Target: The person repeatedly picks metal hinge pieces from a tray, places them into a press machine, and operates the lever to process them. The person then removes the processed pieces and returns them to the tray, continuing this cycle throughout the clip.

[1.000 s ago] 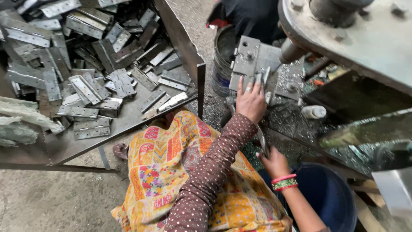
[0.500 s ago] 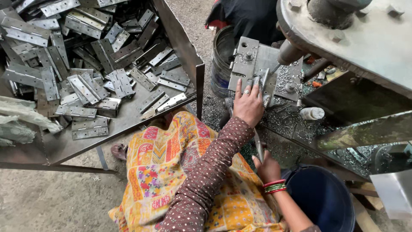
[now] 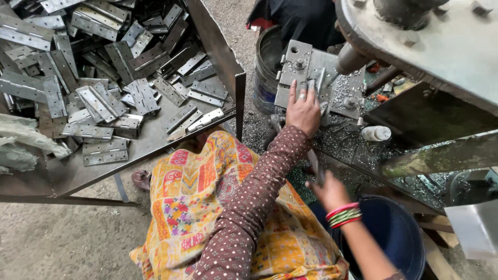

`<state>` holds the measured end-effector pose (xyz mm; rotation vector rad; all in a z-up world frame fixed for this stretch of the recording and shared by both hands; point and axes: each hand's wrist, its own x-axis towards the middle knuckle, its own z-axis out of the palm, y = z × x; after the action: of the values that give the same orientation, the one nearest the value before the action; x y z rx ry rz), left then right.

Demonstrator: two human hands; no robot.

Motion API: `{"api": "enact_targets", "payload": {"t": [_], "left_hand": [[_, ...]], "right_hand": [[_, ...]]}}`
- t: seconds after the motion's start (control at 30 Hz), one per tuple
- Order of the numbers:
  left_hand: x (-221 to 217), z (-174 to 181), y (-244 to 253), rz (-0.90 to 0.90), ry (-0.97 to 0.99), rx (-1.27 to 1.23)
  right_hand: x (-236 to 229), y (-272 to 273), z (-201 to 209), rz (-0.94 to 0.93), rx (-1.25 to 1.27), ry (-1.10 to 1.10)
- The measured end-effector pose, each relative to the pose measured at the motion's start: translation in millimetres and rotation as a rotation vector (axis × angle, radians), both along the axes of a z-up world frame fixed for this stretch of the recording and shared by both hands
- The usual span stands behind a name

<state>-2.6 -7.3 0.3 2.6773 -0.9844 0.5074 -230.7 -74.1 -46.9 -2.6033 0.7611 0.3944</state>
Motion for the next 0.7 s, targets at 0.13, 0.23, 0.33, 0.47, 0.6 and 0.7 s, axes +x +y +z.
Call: {"api": "enact_targets", "payload": {"t": [0.13,0.23,0.33,0.47,0.6,0.7], "left_hand": [[-4,-10,6,-0.041,0.086,0.015],[-23,-16,15,-0.023,0.0,-0.047],[-16,-8,12,-0.031,0.051,0.025],[0,0,-2,-0.02,0.106,-0.024],[11,7,-10,-0.044,0.192,0.027],[9,9,-5,-0.065,0.24,0.025]], "right_hand": [[-20,18,-52,-0.103,0.08,-0.218],[-28,15,-57,-0.066,0.068,-0.192],[0,-6,-25,-0.015,0.081,-0.064],[10,-18,11,-0.014,0.069,0.048],[-9,15,-21,-0.07,0.062,-0.139],[-16,17,-52,-0.082,-0.006,-0.111]]}}
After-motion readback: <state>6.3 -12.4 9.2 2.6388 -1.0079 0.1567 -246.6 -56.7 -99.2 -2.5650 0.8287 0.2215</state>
